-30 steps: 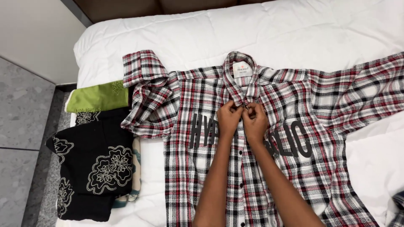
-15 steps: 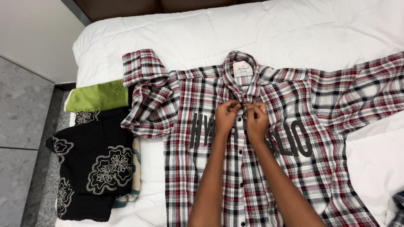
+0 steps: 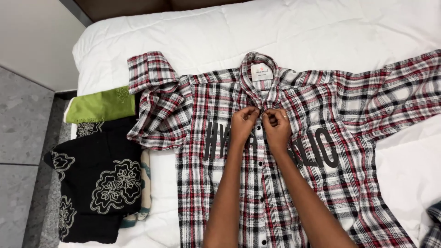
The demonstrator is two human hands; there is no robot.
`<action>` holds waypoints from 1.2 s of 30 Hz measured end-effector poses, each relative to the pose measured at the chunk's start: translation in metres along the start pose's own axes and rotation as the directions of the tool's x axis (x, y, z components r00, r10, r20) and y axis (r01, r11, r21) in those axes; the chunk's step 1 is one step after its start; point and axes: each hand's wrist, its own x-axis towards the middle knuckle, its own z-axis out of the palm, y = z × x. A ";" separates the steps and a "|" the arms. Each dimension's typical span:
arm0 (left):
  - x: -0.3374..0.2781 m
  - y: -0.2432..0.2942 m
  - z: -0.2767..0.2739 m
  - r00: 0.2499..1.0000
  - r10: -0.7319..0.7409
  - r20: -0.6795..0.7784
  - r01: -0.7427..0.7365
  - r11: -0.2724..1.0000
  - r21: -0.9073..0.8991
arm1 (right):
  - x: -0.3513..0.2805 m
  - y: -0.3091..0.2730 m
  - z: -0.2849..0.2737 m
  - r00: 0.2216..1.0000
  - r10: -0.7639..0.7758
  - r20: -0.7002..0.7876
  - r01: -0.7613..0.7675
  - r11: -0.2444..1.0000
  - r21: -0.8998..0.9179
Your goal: The person lays a plaid shirt flat on a bed and buttons it from the collar down to the bottom. They then unbutton the shirt and repeat the buttoning process.
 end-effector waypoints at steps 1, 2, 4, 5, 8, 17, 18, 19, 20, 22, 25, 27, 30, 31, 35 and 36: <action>-0.003 0.004 0.001 1.000 0.009 -0.016 -0.008 0.999 0.031 | -0.001 0.000 0.000 1.000 -0.025 -0.001 0.025 0.999 -0.025; -0.004 0.009 0.001 0.999 0.023 -0.031 -0.020 0.998 0.067 | 0.000 -0.002 0.002 0.999 -0.052 -0.004 0.052 0.998 -0.045; 0.000 -0.002 0.004 0.996 0.079 -0.042 -0.071 0.985 0.157 | 0.001 -0.001 0.004 0.999 -0.039 0.016 0.041 0.991 -0.125; 0.001 -0.008 0.006 0.990 0.132 -0.045 -0.117 0.962 0.246 | 0.000 0.000 0.003 0.999 -0.022 0.030 0.028 0.978 -0.208; -0.019 0.000 0.014 0.964 0.265 -0.017 -0.226 0.851 0.474 | -0.002 0.003 -0.004 0.951 -0.273 0.146 0.309 0.851 -0.424; -0.086 0.027 -0.021 0.876 0.417 0.242 -0.280 0.033 0.959 | -0.028 -0.023 -0.065 0.815 -0.161 0.557 0.571 0.391 -0.722; -0.094 0.028 -0.033 0.868 0.433 0.242 -0.280 0.025 0.960 | -0.031 -0.017 -0.074 0.814 -0.180 0.553 0.575 0.390 -0.719; -0.102 0.028 -0.044 0.892 0.398 0.213 -0.246 0.034 0.969 | -0.033 -0.012 -0.082 0.827 -0.093 0.555 0.553 0.314 -0.772; -0.111 0.028 -0.053 0.915 0.358 0.185 -0.214 0.044 0.976 | -0.036 -0.006 -0.092 0.840 -0.002 0.543 0.528 0.232 -0.817; -0.136 0.030 -0.070 0.923 0.348 0.164 -0.188 0.034 0.982 | -0.049 -0.012 -0.113 0.858 -0.020 0.513 0.505 0.212 -0.837; -0.173 0.034 -0.083 0.944 0.309 0.115 -0.130 0.028 0.991 | -0.074 -0.022 -0.137 0.894 0.014 0.447 0.436 0.197 -0.878; -0.197 0.036 -0.082 0.952 0.297 0.077 -0.091 0.035 0.995 | -0.091 -0.023 -0.145 0.908 0.049 0.415 0.399 0.197 -0.896; -0.223 0.044 -0.078 0.985 0.170 0.004 -0.005 0.005 1.000 | -0.112 -0.022 -0.145 0.930 0.096 0.355 0.325 0.236 -0.916; -0.230 0.045 -0.077 0.994 0.110 -0.015 0.016 -0.009 1.000 | -0.119 -0.023 -0.145 0.925 0.125 0.359 0.330 0.206 -0.921; -0.244 -0.019 -0.084 0.896 0.440 0.063 -0.053 -0.035 0.998 | -0.145 -0.024 -0.156 0.906 0.219 0.363 0.320 0.208 -0.924; -0.250 -0.019 -0.083 0.892 0.448 0.064 -0.053 -0.037 0.998 | -0.149 -0.028 -0.158 0.908 0.210 0.362 0.320 0.210 -0.924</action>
